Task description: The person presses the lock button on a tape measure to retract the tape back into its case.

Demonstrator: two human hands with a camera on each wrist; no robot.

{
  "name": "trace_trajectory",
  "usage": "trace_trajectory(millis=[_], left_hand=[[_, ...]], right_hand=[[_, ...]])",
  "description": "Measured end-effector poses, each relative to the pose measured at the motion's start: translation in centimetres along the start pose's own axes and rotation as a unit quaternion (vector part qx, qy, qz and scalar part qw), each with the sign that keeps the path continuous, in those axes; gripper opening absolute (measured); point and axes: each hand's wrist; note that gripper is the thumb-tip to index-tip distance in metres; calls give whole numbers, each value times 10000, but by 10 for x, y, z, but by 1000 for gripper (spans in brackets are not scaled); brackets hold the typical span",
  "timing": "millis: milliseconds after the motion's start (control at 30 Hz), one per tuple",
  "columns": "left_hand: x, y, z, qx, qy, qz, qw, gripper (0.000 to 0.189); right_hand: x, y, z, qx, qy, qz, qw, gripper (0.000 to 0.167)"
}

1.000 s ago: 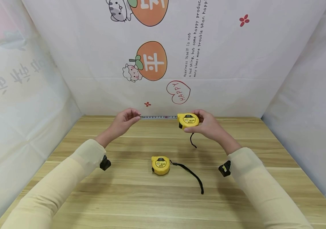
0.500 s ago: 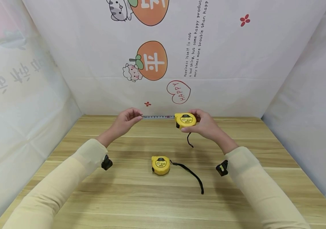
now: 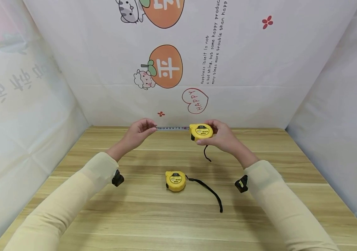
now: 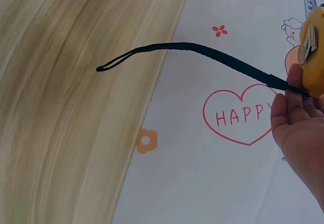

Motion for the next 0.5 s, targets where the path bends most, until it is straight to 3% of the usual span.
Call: trace_trajectory(millis=[500], left_hand=[[4,-2,-5,-57,110,49,9999,19]], right_hand=[[3,-2,3,-89,53,-8,9999,71]])
Point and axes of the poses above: each hand's wrist, its own y-axis away from the middle knuckle, its own x-axis out of the palm, z = x × y, and after that the axes turned 8 degrees about z, right-handed
